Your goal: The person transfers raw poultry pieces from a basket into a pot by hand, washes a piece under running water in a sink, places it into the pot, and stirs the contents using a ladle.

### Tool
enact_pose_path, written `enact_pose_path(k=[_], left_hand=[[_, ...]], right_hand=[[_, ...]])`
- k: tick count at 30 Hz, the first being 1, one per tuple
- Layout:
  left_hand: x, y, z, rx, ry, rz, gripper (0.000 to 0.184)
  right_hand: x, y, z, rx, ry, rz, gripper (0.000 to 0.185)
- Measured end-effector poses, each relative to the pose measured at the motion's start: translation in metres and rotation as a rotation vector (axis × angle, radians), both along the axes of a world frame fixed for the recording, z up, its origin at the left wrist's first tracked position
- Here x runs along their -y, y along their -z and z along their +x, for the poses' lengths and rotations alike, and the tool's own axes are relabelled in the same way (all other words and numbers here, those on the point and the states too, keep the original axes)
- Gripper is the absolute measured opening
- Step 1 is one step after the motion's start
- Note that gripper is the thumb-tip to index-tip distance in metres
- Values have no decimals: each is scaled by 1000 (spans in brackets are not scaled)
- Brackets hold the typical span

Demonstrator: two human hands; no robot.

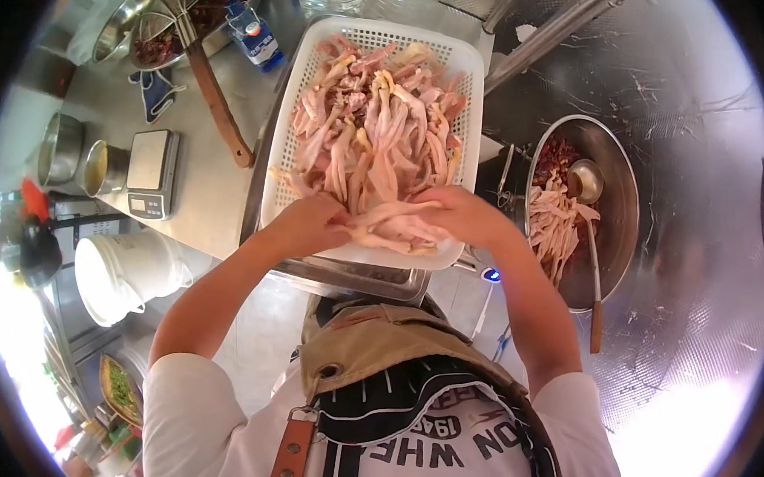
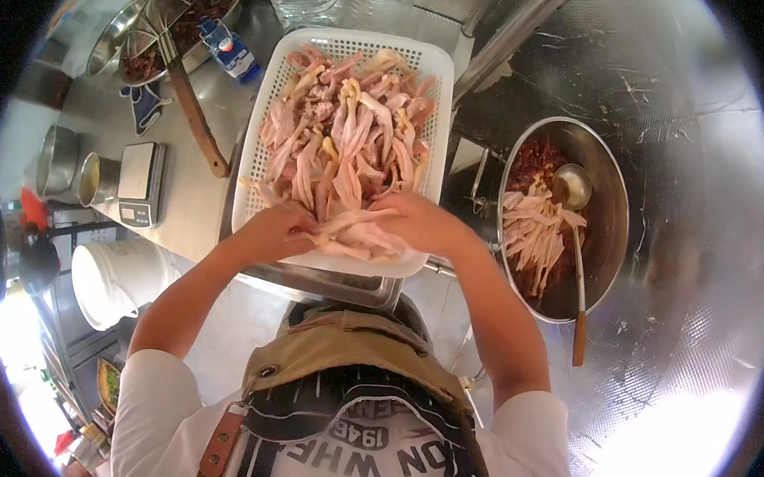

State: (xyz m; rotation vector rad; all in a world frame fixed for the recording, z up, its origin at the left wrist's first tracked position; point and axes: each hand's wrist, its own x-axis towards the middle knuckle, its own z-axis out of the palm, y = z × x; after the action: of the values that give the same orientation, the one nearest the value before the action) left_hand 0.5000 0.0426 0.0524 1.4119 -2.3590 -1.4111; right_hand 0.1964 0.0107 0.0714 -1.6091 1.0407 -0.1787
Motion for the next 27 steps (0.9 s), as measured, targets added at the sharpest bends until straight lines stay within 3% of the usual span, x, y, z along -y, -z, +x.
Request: enact_pose_path(k=[3, 5, 7, 10, 12, 15, 18, 21, 25, 27], left_hand=[[0, 10, -1, 11, 141, 35, 44], [10, 15, -13, 33, 272, 41, 49], [-2, 3, -28, 20, 222, -57, 53], [-9, 0, -37, 47, 147, -88, 62], [-8, -11, -35, 107, 142, -33, 66], [-18, 4, -5, -212, -74, -224, 51], [-18, -39, 6, 41, -721, 28, 33], [-3, -22, 5, 228, -656, -192, 30], [9, -3, -15, 365, -655, -195, 29], [12, 13, -22, 394, -663, -206, 32]], right_hand=[[6, -34, -16, 59, 262, 199, 39], [10, -41, -14, 208, 404, 193, 39], [10, -51, -1, 278, 505, 165, 36], [7, -17, 19, 26, 297, 93, 35], [5, 23, 33, -221, 155, -117, 38], [9, 4, 69, -407, 167, -192, 39], [10, 18, 95, -409, 242, -300, 40], [5, 31, 105, -502, 164, -315, 41], [5, 24, 89, -549, 103, -265, 39], [3, 12, 78, -365, 211, -268, 38]])
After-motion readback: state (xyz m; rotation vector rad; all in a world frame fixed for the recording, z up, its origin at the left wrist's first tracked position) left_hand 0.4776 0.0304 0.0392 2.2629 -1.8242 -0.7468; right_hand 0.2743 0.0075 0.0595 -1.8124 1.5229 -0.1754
